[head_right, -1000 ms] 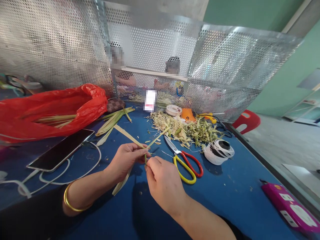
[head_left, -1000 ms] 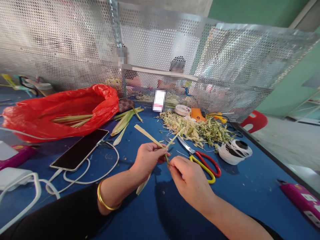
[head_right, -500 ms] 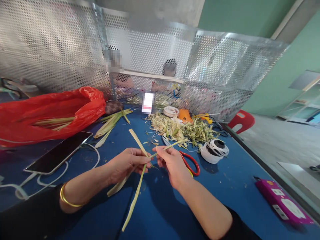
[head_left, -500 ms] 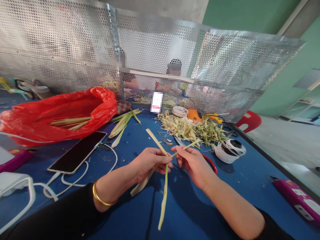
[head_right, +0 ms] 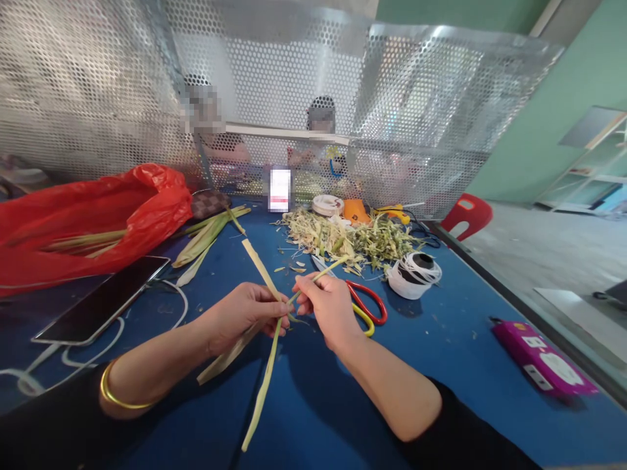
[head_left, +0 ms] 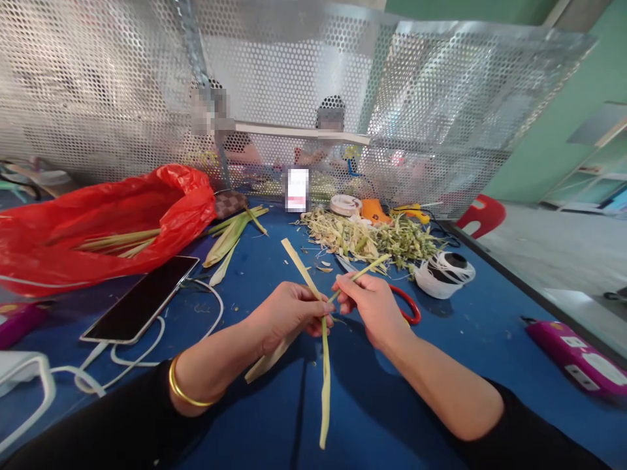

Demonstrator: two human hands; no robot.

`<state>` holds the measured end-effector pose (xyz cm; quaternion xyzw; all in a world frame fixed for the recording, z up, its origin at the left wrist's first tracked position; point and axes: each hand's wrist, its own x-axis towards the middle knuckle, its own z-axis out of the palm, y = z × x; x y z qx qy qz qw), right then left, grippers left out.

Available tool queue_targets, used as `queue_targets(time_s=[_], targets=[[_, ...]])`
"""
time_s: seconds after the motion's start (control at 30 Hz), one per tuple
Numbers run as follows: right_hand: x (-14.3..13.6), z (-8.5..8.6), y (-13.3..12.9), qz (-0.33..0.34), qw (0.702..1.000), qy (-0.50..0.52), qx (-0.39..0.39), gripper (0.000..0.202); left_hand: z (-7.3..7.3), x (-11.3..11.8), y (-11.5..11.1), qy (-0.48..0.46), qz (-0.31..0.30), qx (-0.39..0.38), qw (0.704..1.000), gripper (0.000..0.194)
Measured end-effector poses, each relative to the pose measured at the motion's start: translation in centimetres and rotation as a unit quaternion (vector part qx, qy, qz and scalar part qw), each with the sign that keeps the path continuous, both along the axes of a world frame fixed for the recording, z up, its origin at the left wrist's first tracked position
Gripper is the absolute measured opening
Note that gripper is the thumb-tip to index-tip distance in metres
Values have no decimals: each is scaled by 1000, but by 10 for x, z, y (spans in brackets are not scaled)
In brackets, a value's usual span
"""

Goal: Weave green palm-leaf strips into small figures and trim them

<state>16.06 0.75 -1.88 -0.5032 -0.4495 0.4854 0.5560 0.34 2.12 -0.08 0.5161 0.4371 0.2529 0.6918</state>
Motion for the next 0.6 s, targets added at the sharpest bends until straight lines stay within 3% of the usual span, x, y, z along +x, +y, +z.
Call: queue_targets(time_s=[0.33,0.6], targets=[[-2,-1,0,-9,1000,12,11,28,1,3,-3,-4,29,0,1000,16],[14,8,8,48,996,73,-22,37,-1,-1,2,-19,69,-45,996,13]])
